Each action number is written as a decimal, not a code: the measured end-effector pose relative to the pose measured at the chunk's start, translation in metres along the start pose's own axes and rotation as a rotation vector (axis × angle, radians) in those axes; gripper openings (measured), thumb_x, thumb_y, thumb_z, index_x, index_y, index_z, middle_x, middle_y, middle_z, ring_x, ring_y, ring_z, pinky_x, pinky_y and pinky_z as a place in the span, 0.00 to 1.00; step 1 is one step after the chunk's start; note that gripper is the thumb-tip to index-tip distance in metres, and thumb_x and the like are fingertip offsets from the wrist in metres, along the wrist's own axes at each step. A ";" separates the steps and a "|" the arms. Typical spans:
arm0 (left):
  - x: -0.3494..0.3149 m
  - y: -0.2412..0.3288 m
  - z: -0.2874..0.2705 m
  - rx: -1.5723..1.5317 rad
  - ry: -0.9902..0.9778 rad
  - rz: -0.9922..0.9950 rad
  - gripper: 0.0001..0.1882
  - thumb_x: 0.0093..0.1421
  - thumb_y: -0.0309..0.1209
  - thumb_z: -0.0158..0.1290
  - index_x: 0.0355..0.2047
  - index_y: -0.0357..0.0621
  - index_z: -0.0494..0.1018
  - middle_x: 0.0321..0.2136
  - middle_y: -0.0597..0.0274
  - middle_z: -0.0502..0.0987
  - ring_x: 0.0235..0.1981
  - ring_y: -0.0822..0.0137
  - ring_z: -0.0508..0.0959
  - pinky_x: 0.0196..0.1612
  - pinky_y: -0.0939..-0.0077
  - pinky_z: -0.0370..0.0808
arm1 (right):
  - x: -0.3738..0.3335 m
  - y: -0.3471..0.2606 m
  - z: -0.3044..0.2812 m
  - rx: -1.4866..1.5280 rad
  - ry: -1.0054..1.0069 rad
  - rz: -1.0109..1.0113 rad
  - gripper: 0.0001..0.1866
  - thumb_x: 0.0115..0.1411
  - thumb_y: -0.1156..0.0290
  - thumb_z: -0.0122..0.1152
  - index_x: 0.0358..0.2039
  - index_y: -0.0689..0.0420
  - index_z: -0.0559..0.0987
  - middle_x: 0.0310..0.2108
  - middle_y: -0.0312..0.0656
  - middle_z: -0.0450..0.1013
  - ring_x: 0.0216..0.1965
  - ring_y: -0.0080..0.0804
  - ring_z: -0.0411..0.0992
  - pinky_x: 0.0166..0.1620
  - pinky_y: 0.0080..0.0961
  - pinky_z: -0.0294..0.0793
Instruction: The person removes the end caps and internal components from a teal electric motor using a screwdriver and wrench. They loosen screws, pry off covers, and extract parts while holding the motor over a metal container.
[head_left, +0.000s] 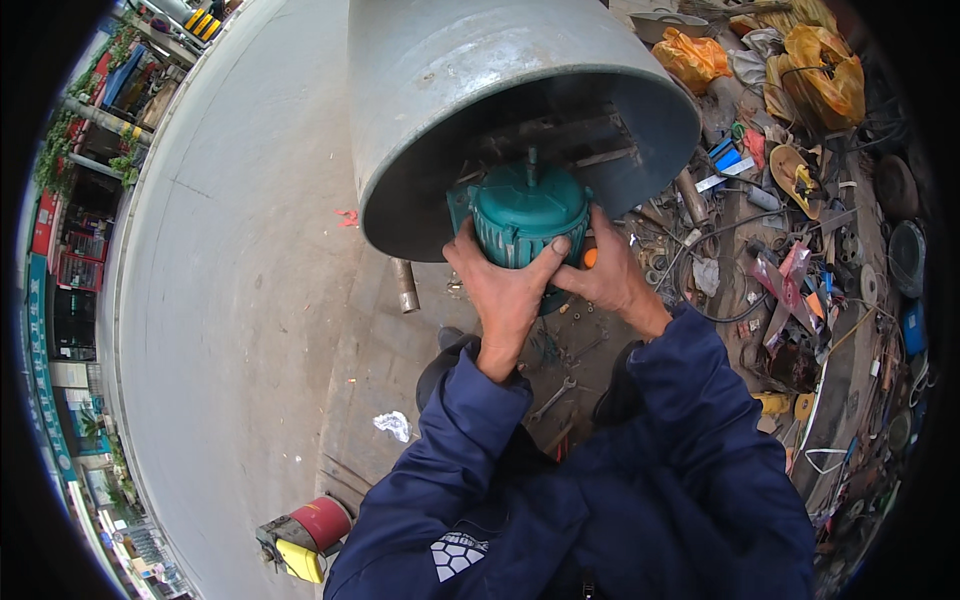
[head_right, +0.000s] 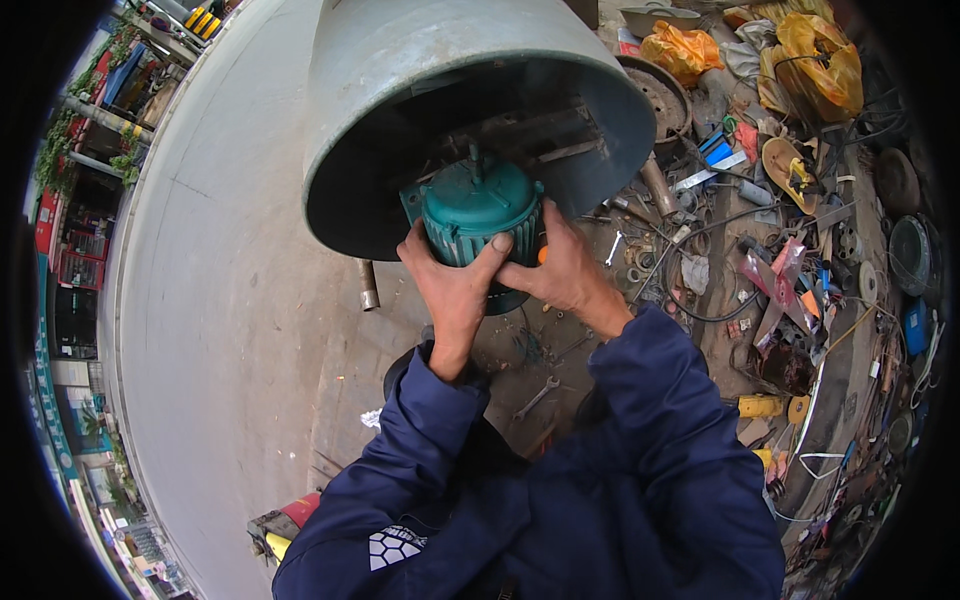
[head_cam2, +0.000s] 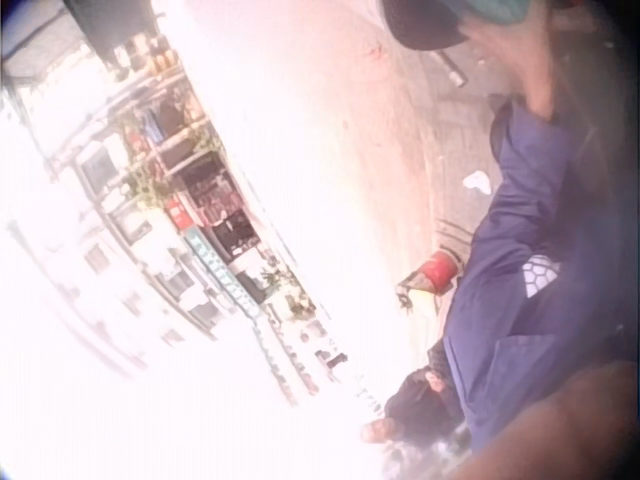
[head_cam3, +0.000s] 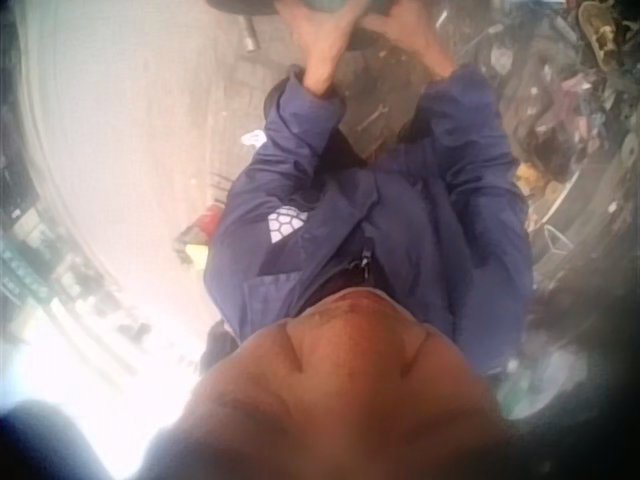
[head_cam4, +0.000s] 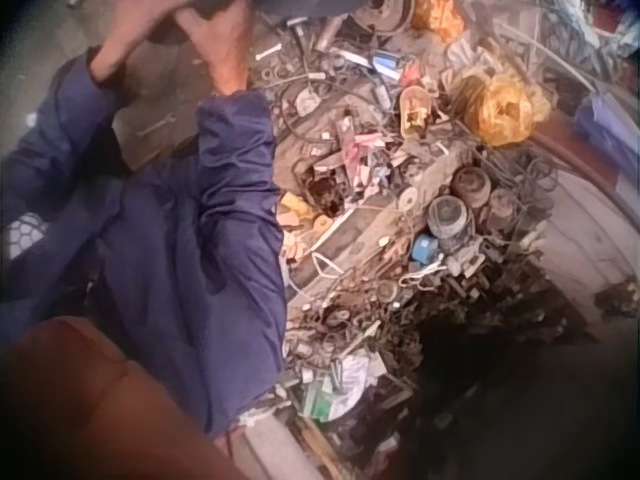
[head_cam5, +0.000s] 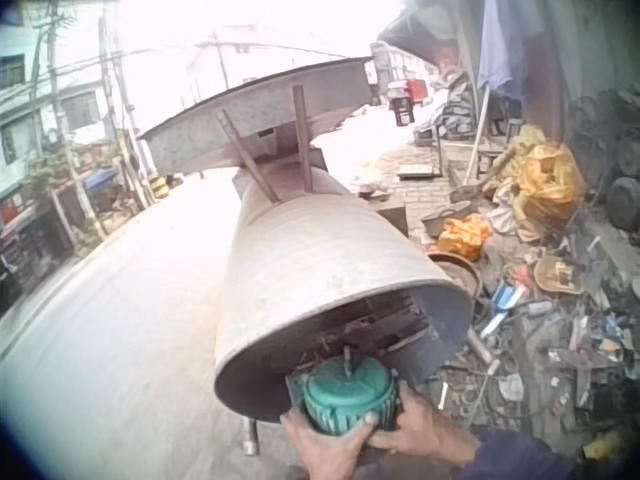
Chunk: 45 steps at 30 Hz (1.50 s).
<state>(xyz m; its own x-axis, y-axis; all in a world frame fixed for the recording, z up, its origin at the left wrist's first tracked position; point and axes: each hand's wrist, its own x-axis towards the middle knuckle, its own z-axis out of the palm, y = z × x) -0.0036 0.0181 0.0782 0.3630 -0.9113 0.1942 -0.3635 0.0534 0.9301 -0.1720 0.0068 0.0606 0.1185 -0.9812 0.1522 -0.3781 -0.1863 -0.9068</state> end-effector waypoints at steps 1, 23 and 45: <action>-0.001 -0.001 0.001 -0.013 0.008 0.001 0.61 0.42 0.50 0.81 0.66 0.25 0.62 0.57 0.41 0.63 0.62 0.44 0.68 0.66 0.51 0.68 | -0.002 0.000 0.001 0.000 0.012 -0.006 0.60 0.49 0.42 0.82 0.71 0.63 0.62 0.61 0.59 0.74 0.63 0.52 0.74 0.64 0.43 0.73; 0.008 -0.038 -0.031 -0.666 0.073 -0.151 0.20 0.72 0.26 0.58 0.58 0.36 0.63 0.49 0.56 0.73 0.52 0.64 0.81 0.56 0.73 0.76 | 0.004 0.013 -0.011 0.485 0.041 0.162 0.56 0.51 0.32 0.76 0.65 0.66 0.68 0.46 0.46 0.78 0.40 0.30 0.80 0.35 0.25 0.81; 0.037 -0.036 0.004 -0.484 -0.127 0.143 0.18 0.72 0.42 0.62 0.43 0.39 0.72 0.40 0.64 0.76 0.43 0.73 0.73 0.52 0.75 0.72 | 0.036 0.036 -0.026 0.351 0.050 -0.032 0.52 0.61 0.25 0.59 0.62 0.65 0.76 0.53 0.54 0.79 0.53 0.44 0.77 0.62 0.41 0.70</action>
<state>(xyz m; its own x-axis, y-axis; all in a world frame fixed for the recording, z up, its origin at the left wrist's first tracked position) 0.0199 -0.0194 0.0509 0.2209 -0.9220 0.3181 0.0480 0.3361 0.9406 -0.2052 -0.0360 0.0440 0.0770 -0.9779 0.1943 -0.0351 -0.1974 -0.9797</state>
